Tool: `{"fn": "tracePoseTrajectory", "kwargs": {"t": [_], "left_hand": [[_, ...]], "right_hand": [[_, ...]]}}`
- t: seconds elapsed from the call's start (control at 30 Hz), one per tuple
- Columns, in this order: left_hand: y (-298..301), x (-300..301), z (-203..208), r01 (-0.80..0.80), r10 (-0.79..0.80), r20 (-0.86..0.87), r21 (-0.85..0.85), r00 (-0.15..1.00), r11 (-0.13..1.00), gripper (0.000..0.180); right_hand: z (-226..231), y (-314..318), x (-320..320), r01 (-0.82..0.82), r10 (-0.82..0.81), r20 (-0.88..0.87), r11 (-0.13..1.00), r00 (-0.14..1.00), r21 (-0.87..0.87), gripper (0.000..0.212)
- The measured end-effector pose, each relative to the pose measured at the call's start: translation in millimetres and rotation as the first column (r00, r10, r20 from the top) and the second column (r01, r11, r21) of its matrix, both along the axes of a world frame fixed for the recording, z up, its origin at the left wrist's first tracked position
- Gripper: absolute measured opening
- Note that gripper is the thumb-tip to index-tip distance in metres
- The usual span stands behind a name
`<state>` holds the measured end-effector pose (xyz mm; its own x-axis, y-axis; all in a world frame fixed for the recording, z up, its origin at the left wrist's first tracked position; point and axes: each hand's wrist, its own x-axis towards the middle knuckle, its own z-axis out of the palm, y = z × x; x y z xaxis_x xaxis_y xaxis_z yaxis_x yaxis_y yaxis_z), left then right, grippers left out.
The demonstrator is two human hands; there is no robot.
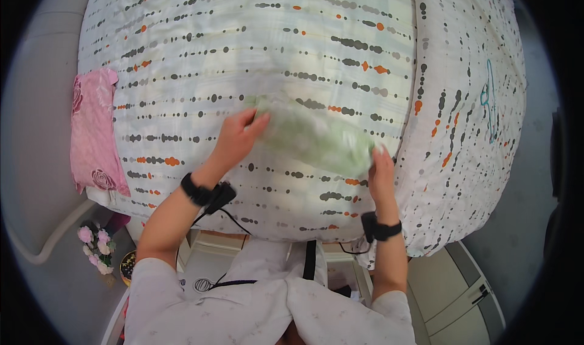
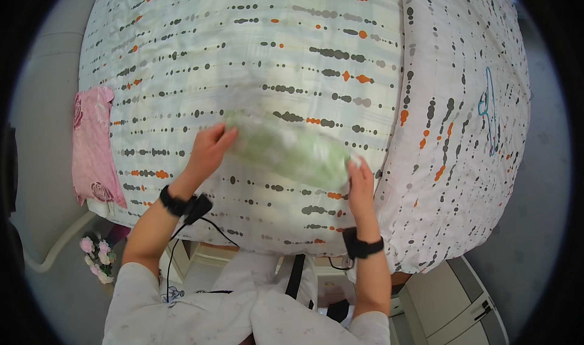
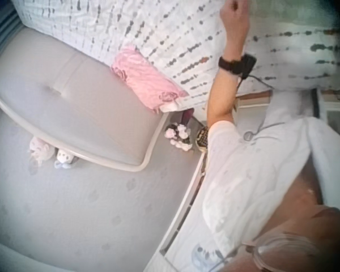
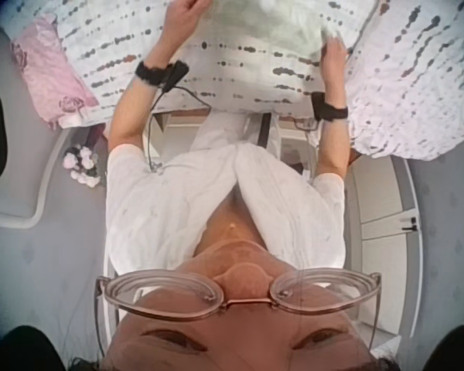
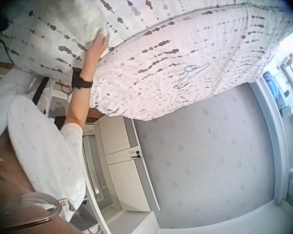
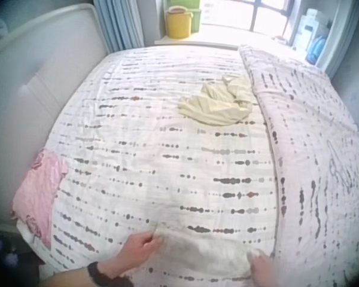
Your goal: The person folds several pieces of clothing on a bed, including a red and white garment, a light green item, and a yellow item. They then smooth the bedsheet and leave the room.
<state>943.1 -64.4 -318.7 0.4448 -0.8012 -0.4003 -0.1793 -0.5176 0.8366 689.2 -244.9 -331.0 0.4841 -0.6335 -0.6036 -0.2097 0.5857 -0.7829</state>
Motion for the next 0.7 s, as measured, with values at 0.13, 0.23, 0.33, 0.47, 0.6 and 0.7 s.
{"fn": "tracePoseTrajectory", "kwargs": {"t": [0.13,0.23,0.33,0.47,0.6,0.7], "left_hand": [[-38.7,-9.3,-70.0,-0.295,0.298,-0.056,0.059,0.953,0.954,0.020],[-28.0,-26.6,-99.3,-0.364,0.372,0.321,-0.086,0.871,0.927,0.021],[-9.2,-37.6,-90.3,-0.374,0.330,0.306,0.097,0.893,0.922,0.023],[-18.6,-47.2,-55.0,-0.372,0.391,0.530,-0.148,0.752,0.916,0.033],[-45.0,-65.4,-51.1,0.245,-0.028,0.791,-0.156,0.612,0.957,0.057],[-43.4,-59.3,-79.4,0.260,-0.206,0.712,0.033,0.671,0.965,0.068]], "right_hand": [[-67.6,14.3,28.1,-0.094,-0.153,-0.437,0.865,0.886,-0.493,0.023],[-83.9,29.9,29.4,-0.192,-0.167,-0.467,0.754,0.868,-0.628,0.025],[-65.0,38.3,25.8,-0.146,-0.208,-0.461,0.770,0.863,-0.621,0.024],[-35.4,44.4,32.6,-0.347,-0.314,-0.478,0.392,0.820,-0.852,0.028],[-42.7,45.1,45.9,-0.709,-0.029,-0.710,0.034,0.704,-0.704,0.048],[-64.1,36.3,47.5,-0.878,0.087,-0.874,0.019,0.478,-0.479,0.060]]}}
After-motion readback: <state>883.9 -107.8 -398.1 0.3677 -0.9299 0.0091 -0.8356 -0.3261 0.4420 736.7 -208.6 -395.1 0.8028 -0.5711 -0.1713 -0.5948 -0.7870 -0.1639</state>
